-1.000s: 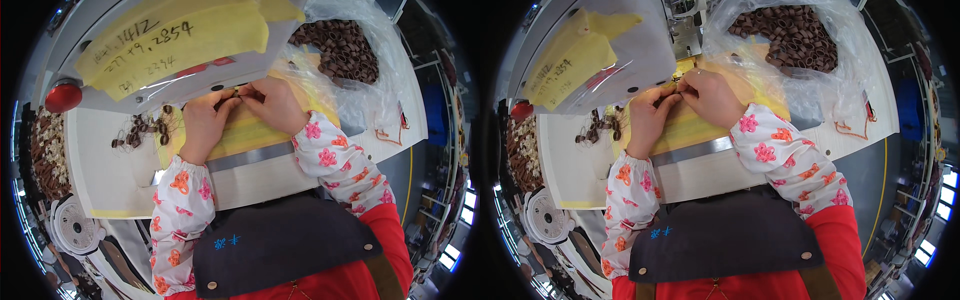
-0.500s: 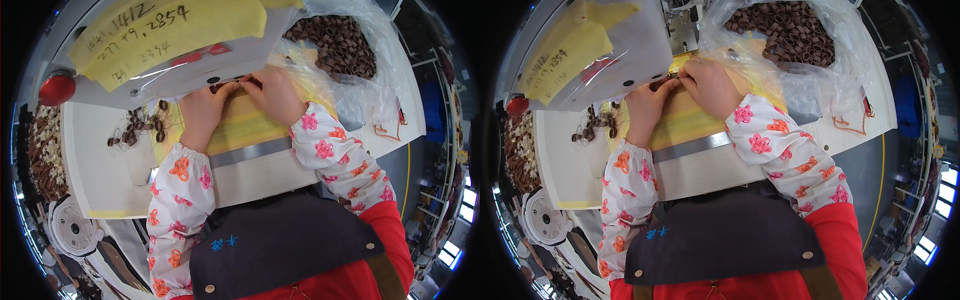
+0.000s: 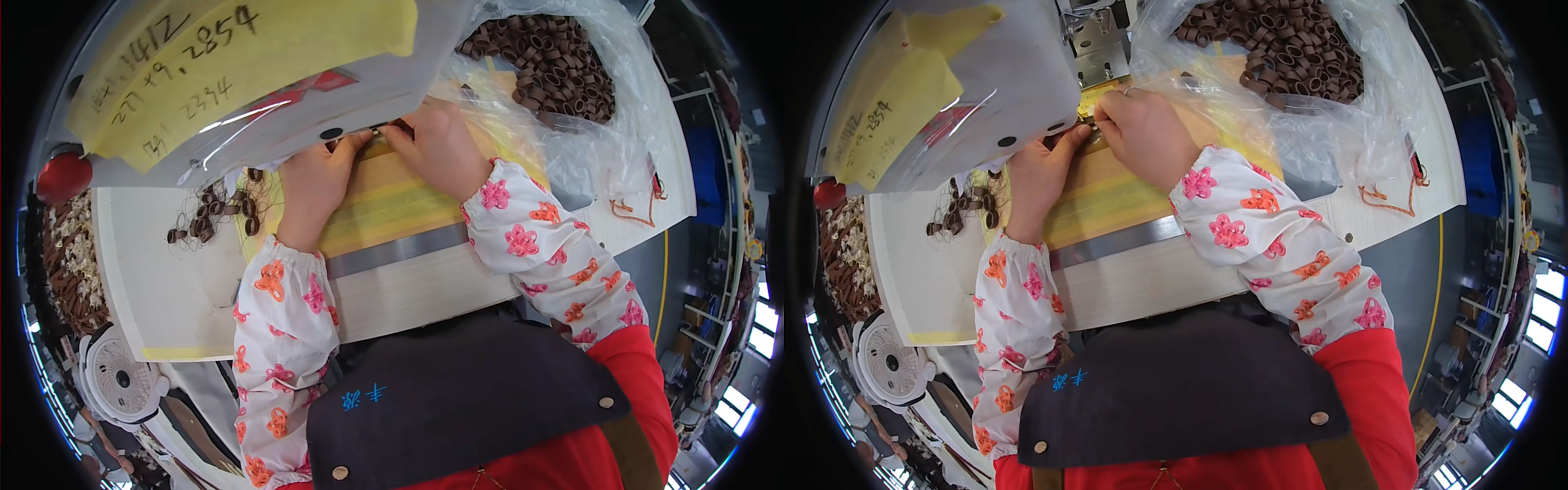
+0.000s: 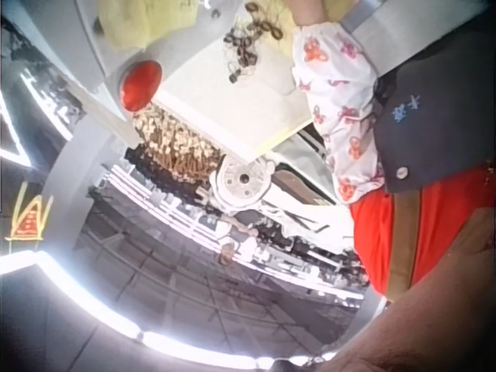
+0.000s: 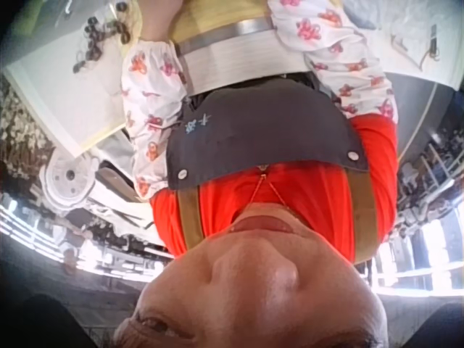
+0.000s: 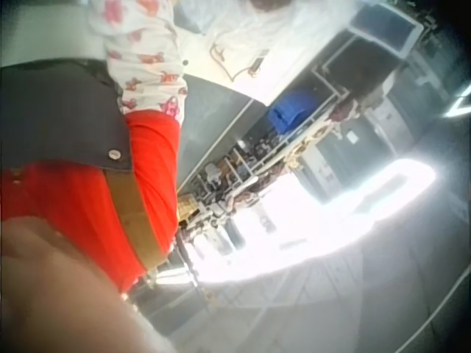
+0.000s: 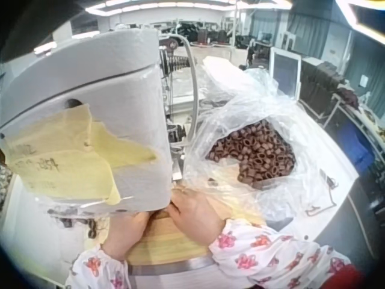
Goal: Sewing small leather loops or components using an industrial sewing machine.
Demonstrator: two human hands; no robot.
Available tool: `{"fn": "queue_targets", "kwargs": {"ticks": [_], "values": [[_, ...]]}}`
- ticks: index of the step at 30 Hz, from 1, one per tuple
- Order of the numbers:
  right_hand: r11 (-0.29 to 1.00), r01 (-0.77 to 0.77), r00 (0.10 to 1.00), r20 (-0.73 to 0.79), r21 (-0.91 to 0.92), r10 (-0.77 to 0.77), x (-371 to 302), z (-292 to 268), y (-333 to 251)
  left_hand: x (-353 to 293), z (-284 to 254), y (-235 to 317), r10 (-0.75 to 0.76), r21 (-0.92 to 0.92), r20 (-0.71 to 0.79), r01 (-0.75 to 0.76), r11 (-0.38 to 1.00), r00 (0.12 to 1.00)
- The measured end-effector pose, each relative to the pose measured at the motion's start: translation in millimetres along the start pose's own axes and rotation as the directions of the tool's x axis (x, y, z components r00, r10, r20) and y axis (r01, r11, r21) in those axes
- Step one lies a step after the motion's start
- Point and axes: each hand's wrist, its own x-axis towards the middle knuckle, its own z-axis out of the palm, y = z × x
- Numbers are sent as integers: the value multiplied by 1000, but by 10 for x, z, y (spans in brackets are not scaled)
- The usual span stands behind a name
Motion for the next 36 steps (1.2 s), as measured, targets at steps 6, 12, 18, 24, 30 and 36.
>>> {"fn": "queue_targets", "kwargs": {"ticks": [6, 12, 18, 24, 30, 36], "values": [[999, -10, 1000, 28, -49, 12, -3, 20, 18, 18, -52, 14, -4, -11, 66, 5, 1000, 998], [995, -22, 998, 64, -97, 29, 8, 13, 19, 33, -55, -21, 33, -19, 72, -32, 999, 997], [989, -63, 989, 122, -136, 80, 47, -42, -45, 14, -70, 44, -9, -22, 87, 11, 1000, 996], [993, -23, 993, 114, -112, 36, 68, 17, 10, 49, -99, -22, -140, -40, 185, 150, 988, 973], [990, -78, 988, 121, -121, 93, 65, -44, -18, 33, -58, -31, -106, -63, 136, 116, 991, 985], [990, -83, 988, 123, -111, 97, 64, -24, -22, 8, -38, -44, -48, -105, 69, 55, 993, 996]]}}
